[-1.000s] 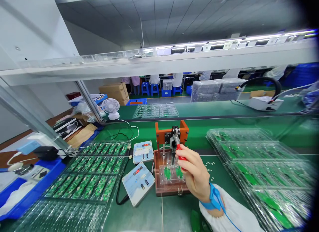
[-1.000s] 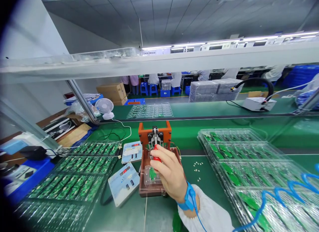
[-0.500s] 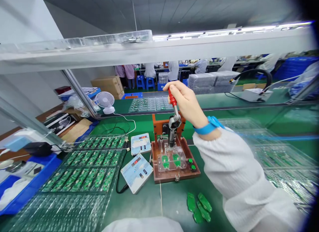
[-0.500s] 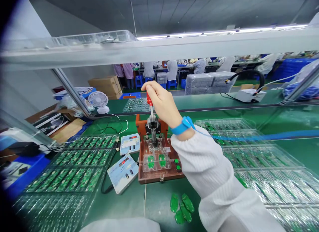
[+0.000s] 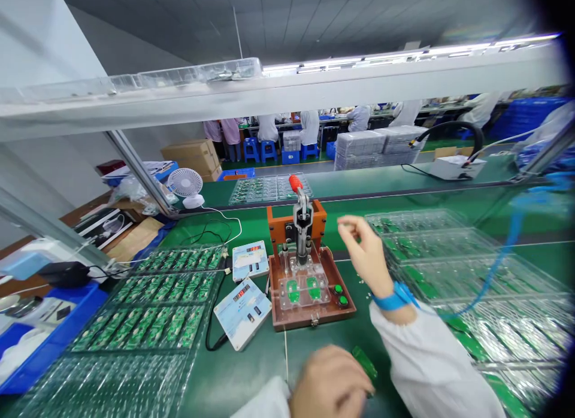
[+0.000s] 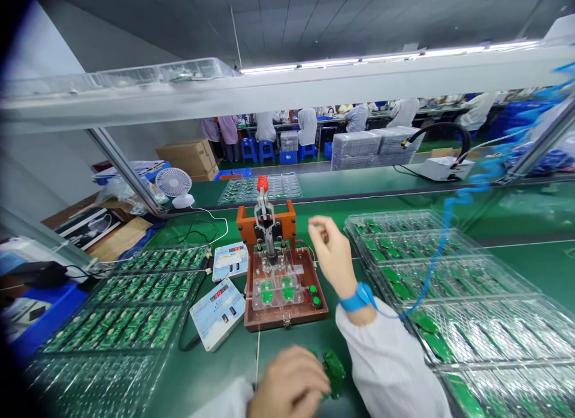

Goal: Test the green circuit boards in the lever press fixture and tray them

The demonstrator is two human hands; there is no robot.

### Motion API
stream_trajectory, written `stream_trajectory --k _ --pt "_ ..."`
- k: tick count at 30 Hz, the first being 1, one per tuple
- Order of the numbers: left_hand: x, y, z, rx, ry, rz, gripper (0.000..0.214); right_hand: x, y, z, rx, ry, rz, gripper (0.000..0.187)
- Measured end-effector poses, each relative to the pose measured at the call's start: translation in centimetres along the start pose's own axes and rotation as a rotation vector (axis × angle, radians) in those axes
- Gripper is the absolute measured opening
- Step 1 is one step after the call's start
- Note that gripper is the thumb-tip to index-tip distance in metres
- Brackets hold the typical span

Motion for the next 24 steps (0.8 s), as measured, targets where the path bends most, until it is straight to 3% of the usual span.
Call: stream_trajectory --k 3,5,7,12,16,21,24 --pt "2.3 -6.8 1.0 -0.489 -0.115 -0.166 0.020 -1.9 1.5 6.0 0.145 -0.044 0.058 0.029" --pt "3.8 -9.9 1.4 -0.599 -0.187 -0.304 0.015 -2.1 2.9 8.8 0.232 -0.069 0.099 0.027" --pt "5.3 -11.4 1.1 -0.580 -0.245 -0.389 0.020 -1.9 4.1 10.2 0.293 -0.073 0.137 0.027" --pt "7.3 -11.1 -0.3 -0.488 -0.304 -0.454 0.032 -1.6 5.5 10.1 0.404 -0.038 0.159 0.028" --pt "7.2 -10.8 -0.5 -0.523 -0.260 -0.439 0.027 -1.5 5.3 9.4 0.450 0.025 0.078 0.025" --pt "5.8 -11.2 1.7 -0.641 -0.064 -0.476 0.019 -1.2 3.8 10.1 0.456 0.185 -0.088 0.018" --pt "6.0 -10.4 3.5 -0.658 -0.075 -0.499 0.023 -0.7 2.8 11.6 0.482 0.297 -0.189 0.012"
Point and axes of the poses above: each hand's wrist, its own z-axis away from the middle knuckle, its own y-axis out of the palm, x = y × z, the point moved 5 cm from there along -z, towards the middle knuckle, and after that the axes turned 6 degrees about z, right-handed, at the moved point
